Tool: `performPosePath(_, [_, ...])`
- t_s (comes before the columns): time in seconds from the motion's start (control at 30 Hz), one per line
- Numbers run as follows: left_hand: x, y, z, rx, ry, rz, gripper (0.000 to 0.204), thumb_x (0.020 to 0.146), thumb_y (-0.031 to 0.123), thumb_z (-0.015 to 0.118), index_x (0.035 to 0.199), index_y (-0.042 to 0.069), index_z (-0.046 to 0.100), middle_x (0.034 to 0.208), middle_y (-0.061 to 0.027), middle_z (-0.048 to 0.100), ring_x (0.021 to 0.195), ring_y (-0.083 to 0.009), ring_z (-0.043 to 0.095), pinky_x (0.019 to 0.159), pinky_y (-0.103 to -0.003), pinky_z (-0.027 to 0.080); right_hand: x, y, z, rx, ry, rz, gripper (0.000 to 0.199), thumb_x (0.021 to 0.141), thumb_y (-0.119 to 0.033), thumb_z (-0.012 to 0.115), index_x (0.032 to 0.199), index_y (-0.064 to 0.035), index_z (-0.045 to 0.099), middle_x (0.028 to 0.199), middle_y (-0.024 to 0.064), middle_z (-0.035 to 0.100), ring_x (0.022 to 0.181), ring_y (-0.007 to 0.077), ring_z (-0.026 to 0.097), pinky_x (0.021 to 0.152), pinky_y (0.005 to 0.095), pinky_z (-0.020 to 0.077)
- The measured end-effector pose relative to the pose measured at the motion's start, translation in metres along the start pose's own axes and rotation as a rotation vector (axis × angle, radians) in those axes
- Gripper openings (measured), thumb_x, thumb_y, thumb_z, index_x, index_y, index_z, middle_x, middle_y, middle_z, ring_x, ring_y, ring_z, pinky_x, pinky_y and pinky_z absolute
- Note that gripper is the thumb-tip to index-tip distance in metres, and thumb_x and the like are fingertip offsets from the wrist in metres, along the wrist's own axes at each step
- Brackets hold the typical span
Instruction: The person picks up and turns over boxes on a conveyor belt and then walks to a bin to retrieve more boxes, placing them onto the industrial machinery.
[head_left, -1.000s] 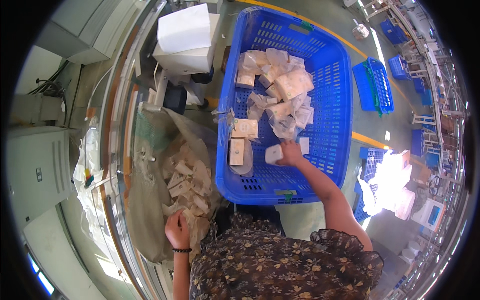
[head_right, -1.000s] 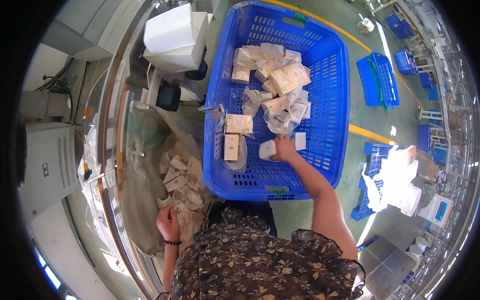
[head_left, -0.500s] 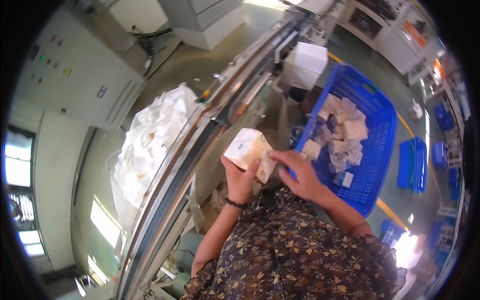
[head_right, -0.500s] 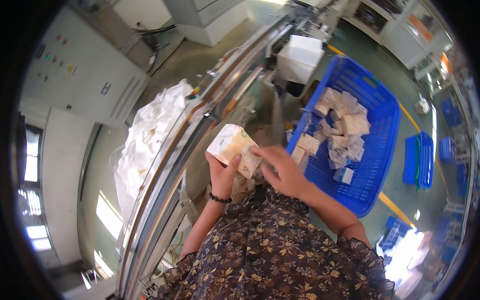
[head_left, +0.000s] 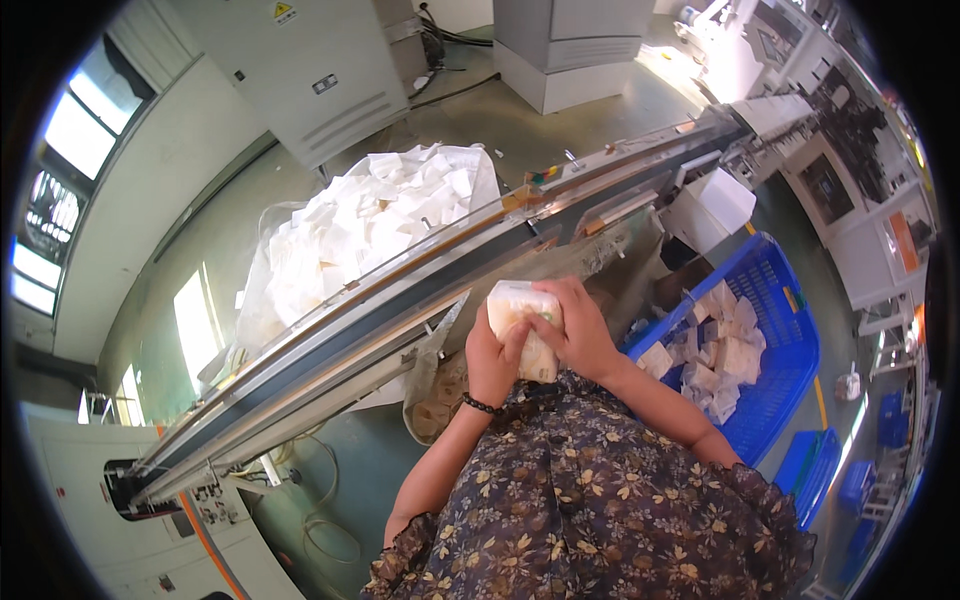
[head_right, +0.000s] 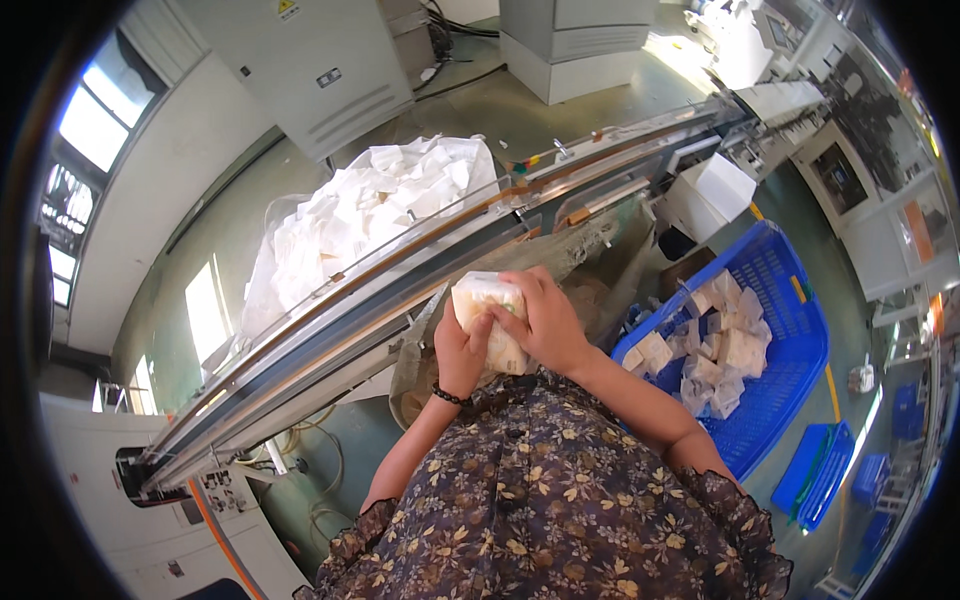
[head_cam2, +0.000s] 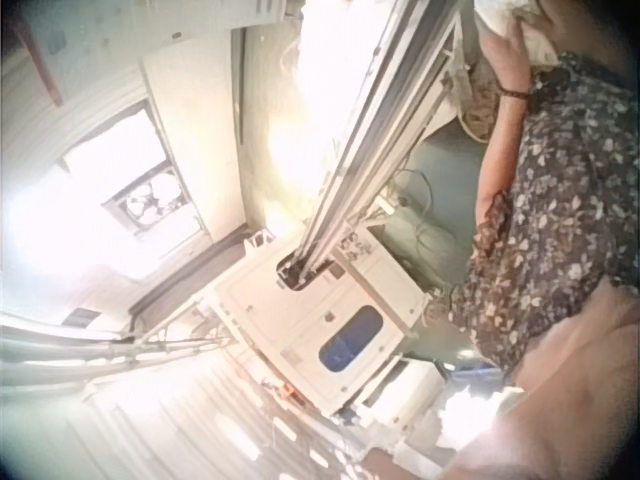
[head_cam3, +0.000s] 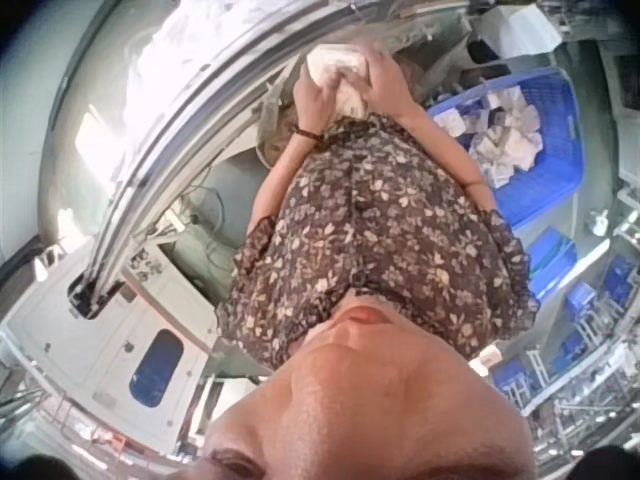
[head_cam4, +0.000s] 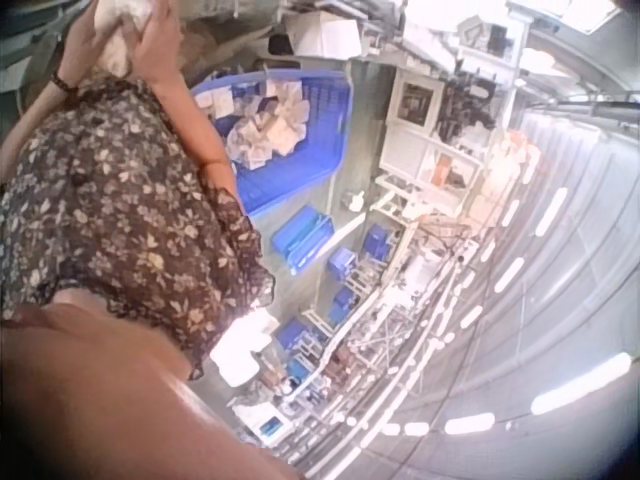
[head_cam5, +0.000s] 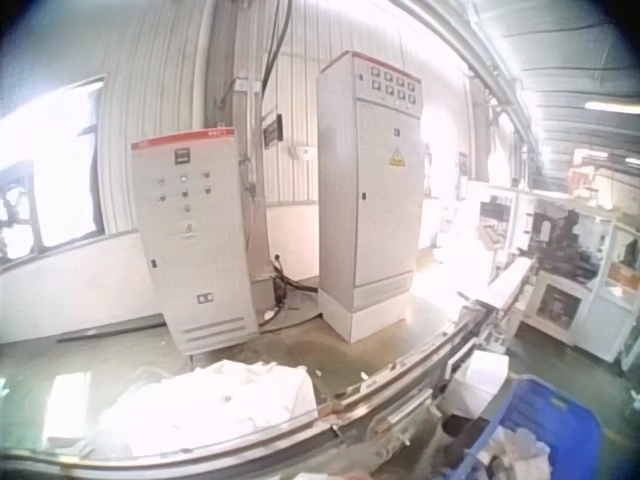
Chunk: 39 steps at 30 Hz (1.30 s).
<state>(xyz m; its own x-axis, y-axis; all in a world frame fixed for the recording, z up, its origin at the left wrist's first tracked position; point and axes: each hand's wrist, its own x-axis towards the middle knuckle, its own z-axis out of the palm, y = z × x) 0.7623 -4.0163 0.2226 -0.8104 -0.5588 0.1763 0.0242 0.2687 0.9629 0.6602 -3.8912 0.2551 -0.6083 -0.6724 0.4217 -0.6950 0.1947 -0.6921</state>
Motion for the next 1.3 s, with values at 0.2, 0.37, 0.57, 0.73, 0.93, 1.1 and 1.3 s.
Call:
performPosePath(0.2, [-0.006, -0.003, -0.010, 0.158, 0.036, 0.090, 0.033, 0.096, 0.027, 0.052, 0.112, -0.002, 0.057, 0.093, -0.0245, 0.064, 0.086, -0.0432, 0.062, 0.072, -0.044, 0.049, -0.004, 0.006, -0.004, 0.008, -0.188, -0.092, 0.045, 0.090, -0.028, 0.062, 0.124, -0.0023, 0.046, 0.111, 0.0197, 0.051, 0.098, 0.0373, 0.055, 0.083, 0.0421, 0.0465])
performPosePath(0.37, [0.009, -0.008, -0.024, 0.228, -0.289, -0.111, 0.032, 0.100, 0.025, 0.046, 0.113, -0.003, 0.056, 0.095, -0.0248, 0.063, 0.091, -0.0441, 0.059, 0.078, -0.043, 0.048, -0.007, 0.010, -0.005, -0.093, -0.219, -0.074, 0.040, 0.086, -0.028, 0.062, 0.116, -0.0046, 0.051, 0.110, 0.0143, 0.051, 0.102, 0.0312, 0.053, 0.089, 0.0445, 0.0420])
performPosePath(0.57, [-0.005, -0.047, -0.022, -0.260, -0.453, -0.309, 0.036, 0.103, 0.026, 0.043, 0.126, 0.000, 0.050, 0.114, -0.0120, 0.061, 0.110, -0.0235, 0.057, 0.095, -0.031, 0.042, -0.008, -0.004, 0.008, -0.328, -0.336, -0.678, 0.026, 0.078, -0.037, 0.069, 0.074, -0.0141, 0.056, 0.090, -0.0008, 0.056, 0.093, 0.0177, 0.052, 0.084, 0.0389, 0.0358])
performPosePath(0.73, [-0.007, -0.003, -0.011, -0.711, -0.418, -0.837, 0.048, 0.103, 0.042, 0.039, 0.127, 0.002, 0.051, 0.114, -0.0078, 0.061, 0.103, -0.0144, 0.060, 0.088, -0.028, 0.049, -0.002, -0.006, 0.012, -0.118, -0.302, -0.787, 0.033, 0.079, -0.039, 0.070, 0.067, -0.0125, 0.054, 0.066, 0.0000, 0.050, 0.071, 0.0208, 0.054, 0.074, 0.0367, 0.0411])
performPosePath(0.93, [-0.007, 0.038, -0.026, -1.010, -0.580, -0.426, 0.063, 0.096, 0.061, 0.037, 0.121, 0.006, 0.056, 0.115, -0.0119, 0.063, 0.100, -0.0250, 0.064, 0.085, -0.036, 0.054, 0.054, -0.086, -0.025, 0.844, 0.002, -0.677, 0.043, 0.085, -0.038, 0.068, 0.064, -0.0079, 0.046, 0.057, 0.0057, 0.043, 0.050, 0.0175, 0.043, 0.049, 0.0326, 0.0363])
performPosePath(1.1, [-0.015, 0.019, -0.067, -1.043, -0.567, -0.866, 0.050, 0.098, 0.050, 0.045, 0.118, 0.006, 0.059, 0.102, -0.0078, 0.067, 0.088, -0.0201, 0.065, 0.078, -0.035, 0.052, 0.051, -0.077, -0.007, 0.794, 0.251, -0.173, 0.030, 0.096, -0.022, 0.057, 0.074, -0.0029, 0.052, 0.067, 0.0026, 0.049, 0.059, 0.0123, 0.045, 0.055, 0.0292, 0.0383])
performPosePath(1.3, [0.018, 0.053, -0.119, 0.342, -0.280, -0.253, 0.033, 0.100, 0.025, 0.044, 0.093, -0.002, 0.062, 0.088, -0.0200, 0.065, 0.084, -0.0365, 0.060, 0.069, -0.043, 0.045, 0.021, -0.030, 0.043, 1.149, -0.497, 0.744, 0.042, 0.096, -0.029, 0.058, 0.126, -0.0009, 0.050, 0.113, 0.0119, 0.061, 0.103, 0.0178, 0.058, 0.089, 0.0304, 0.0460])
